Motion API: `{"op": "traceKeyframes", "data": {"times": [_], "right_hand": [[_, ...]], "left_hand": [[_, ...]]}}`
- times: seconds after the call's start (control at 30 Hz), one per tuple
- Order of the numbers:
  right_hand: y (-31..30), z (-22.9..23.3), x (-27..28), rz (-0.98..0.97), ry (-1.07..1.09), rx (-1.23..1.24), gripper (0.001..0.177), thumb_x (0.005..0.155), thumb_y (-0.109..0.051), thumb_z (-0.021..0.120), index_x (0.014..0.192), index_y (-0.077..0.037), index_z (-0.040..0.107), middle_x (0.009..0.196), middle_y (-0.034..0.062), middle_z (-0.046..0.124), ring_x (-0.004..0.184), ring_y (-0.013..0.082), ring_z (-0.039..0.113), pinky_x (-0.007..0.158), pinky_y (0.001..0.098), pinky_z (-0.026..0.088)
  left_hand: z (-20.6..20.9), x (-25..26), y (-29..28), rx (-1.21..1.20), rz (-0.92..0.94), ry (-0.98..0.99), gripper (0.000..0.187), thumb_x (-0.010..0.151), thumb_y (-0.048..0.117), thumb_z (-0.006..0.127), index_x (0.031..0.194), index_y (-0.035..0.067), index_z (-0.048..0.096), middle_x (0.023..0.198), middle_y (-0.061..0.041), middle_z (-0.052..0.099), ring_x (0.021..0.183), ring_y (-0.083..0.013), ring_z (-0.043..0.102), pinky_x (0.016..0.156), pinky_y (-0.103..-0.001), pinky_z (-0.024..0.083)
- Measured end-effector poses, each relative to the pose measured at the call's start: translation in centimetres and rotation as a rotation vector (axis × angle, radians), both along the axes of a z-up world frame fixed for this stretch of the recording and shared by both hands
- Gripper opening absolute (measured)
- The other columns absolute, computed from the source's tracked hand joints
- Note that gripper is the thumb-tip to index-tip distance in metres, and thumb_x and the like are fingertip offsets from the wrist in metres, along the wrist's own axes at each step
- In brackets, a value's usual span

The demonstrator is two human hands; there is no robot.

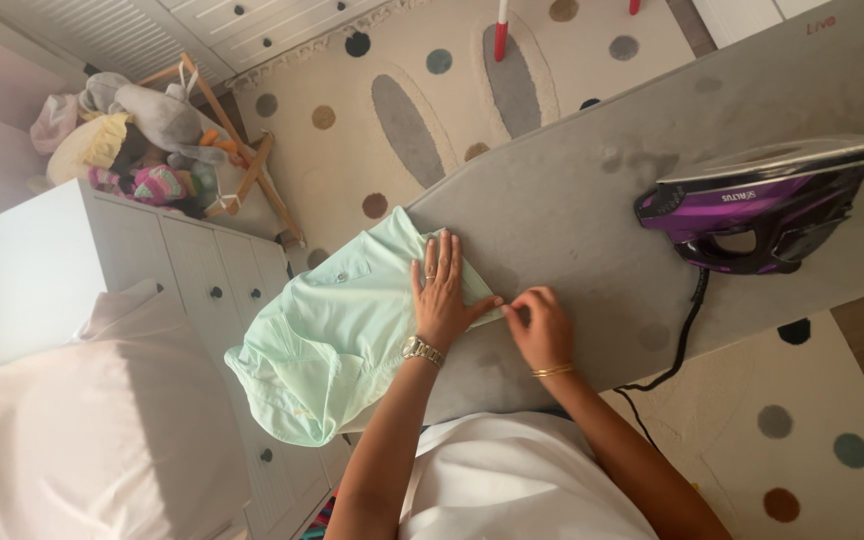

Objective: Ironing and folding a light green short-sleeved shirt on an ironing board.

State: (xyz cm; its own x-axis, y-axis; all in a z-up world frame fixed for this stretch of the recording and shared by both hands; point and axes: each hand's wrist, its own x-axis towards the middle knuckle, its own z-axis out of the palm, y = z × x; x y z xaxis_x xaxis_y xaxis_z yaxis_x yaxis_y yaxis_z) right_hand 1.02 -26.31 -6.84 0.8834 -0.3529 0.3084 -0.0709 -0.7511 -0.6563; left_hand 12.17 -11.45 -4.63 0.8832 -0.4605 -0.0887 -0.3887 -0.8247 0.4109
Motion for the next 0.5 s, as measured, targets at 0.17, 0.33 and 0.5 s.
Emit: {"op": "traceKeyframes", "data": {"times": [0.17, 0.33, 0.5], "right_hand": [[-6.8, -0.2, -4.2, -0.202, 0.047, 0.425, 0.025, 0.094, -0.030, 0.076, 0.092, -0.008, 0.065, 0.084, 0.0018, 0.063, 0.060, 0.0105, 0.053, 0.056, 0.0257, 0.045], [-15.9, -1.7, -8.8, -0.554, -0.059, 0.573, 0.052, 0.099, -0.021, 0.081, 0.132, -0.009, 0.043, 0.121, 0.0078, 0.048, 0.096, 0.0122, 0.053, 0.078, 0.0252, 0.049], [-21.3, 1.3, -6.2, -0.426, -0.255, 0.426, 0.080, 0.086, 0.001, 0.083, 0.146, -0.005, 0.031, 0.141, 0.0083, 0.046, 0.119, 0.0181, 0.056, 0.090, 0.0263, 0.050]], "left_hand": [[-1.6, -0.1, 0.6, -0.180, 0.048, -0.101, 0.098, 0.077, 0.053, 0.079, 0.153, 0.004, 0.038, 0.163, -0.014, 0.034, 0.150, -0.0298, 0.032, 0.119, -0.051, 0.024], [-1.1, -0.5, 2.7, -0.387, 0.156, -0.226, 0.055, 0.092, 0.026, 0.077, 0.139, 0.005, 0.057, 0.146, -0.015, 0.058, 0.134, -0.0319, 0.054, 0.112, -0.046, 0.038], [0.9, -3.3, 10.2, -0.303, 0.523, -0.320, 0.020, 0.091, 0.013, 0.072, 0.110, 0.008, 0.066, 0.104, -0.010, 0.069, 0.104, -0.0315, 0.062, 0.097, -0.045, 0.044]]}}
